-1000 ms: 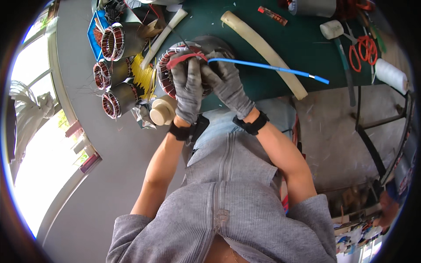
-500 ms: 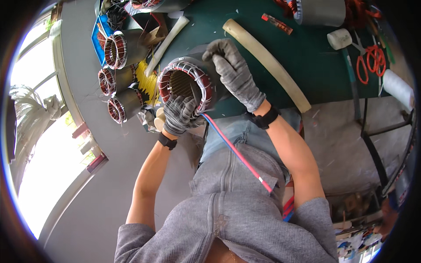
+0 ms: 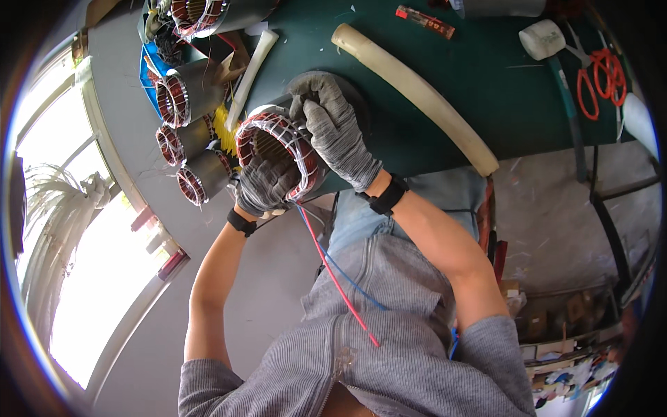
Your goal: The person shapes the copper coils inside a motor stator by inserting a wooden block and striking it with a wooden mallet. They then pull wires through the stator, trim them with shears, and use a small hammer and a wooden wedge to further press the coils into place.
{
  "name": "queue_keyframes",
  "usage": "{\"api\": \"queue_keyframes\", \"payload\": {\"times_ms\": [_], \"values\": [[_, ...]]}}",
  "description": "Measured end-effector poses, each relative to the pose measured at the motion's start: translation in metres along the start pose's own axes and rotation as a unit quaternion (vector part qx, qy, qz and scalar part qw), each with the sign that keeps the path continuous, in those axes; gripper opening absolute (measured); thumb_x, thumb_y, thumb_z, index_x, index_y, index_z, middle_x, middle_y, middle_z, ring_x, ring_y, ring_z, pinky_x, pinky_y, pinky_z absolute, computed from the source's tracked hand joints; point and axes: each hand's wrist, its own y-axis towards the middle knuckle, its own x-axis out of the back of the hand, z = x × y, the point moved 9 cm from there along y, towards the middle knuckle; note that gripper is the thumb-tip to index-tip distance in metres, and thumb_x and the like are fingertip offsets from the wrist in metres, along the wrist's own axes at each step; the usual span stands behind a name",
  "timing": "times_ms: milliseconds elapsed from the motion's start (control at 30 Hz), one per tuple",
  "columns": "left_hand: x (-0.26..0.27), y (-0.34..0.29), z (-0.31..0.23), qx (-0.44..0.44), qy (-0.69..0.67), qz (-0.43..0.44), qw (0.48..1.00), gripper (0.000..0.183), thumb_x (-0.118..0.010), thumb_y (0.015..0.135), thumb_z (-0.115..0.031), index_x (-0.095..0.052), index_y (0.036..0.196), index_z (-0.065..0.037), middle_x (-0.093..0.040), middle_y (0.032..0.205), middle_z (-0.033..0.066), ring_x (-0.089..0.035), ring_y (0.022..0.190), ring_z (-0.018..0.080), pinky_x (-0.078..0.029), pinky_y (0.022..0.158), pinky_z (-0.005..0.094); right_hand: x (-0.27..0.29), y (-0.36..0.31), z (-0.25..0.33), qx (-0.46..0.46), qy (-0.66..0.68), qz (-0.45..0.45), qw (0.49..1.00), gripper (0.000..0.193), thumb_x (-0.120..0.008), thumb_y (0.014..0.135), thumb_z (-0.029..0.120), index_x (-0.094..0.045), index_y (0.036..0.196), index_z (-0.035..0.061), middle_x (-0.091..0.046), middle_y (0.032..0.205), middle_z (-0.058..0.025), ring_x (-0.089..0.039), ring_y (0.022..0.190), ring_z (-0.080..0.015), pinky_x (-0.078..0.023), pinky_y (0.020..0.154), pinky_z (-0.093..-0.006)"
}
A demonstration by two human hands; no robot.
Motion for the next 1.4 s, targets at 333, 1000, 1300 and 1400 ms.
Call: {"api": "queue_keyframes", "payload": {"times_ms": [333,1000,1300,1400], "values": [[0.002,0.006,-0.001,0.010,0.008,0.010,1.000,0.036,-0.061,0.062,-0.025,-0.061,0.097,-0.015,-0.061,0.095,0.0062,-0.058,0.087,0.0247,-0.047,0.077,0.0420,0.007,-0.004,-0.001,0.033,-0.023,-0.059,0.997,0.016,-0.045,0.088,0.008,-0.056,0.099,0.0044,-0.059,0.075,-0.0039,-0.055,0.063,-0.0100,-0.047,0.063,-0.0240],[0.002,0.003,-0.003,0.024,0.023,-0.017,0.999,0.034,-0.060,0.062,-0.026,-0.064,0.094,-0.018,-0.062,0.090,0.0045,-0.057,0.083,0.0233,-0.045,0.078,0.0446,-0.019,0.005,0.033,0.183,-0.410,0.074,0.891,0.012,-0.059,0.082,0.013,-0.058,0.090,0.0051,-0.059,0.088,-0.0119,-0.058,0.085,-0.0276,-0.046,0.080,-0.0369],[0.004,0.005,0.000,0.039,-0.003,-0.050,0.998,0.037,-0.063,0.056,-0.023,-0.060,0.093,-0.015,-0.061,0.085,0.0038,-0.056,0.072,0.0230,-0.045,0.067,0.0419,0.000,-0.015,0.018,0.108,-0.178,-0.019,0.978,0.012,-0.047,0.085,0.005,-0.056,0.094,0.0036,-0.059,0.083,-0.0081,-0.057,0.069,-0.0161,-0.048,0.065,-0.0285],[0.002,0.003,-0.002,0.037,0.011,-0.044,0.998,0.037,-0.063,0.057,-0.022,-0.060,0.093,-0.015,-0.061,0.084,0.0043,-0.056,0.072,0.0230,-0.045,0.067,0.0416,0.002,-0.016,0.009,0.052,-0.119,-0.041,0.991,0.013,-0.047,0.087,0.006,-0.055,0.095,0.0028,-0.060,0.084,-0.0078,-0.057,0.069,-0.0134,-0.048,0.064,-0.0269]]}}
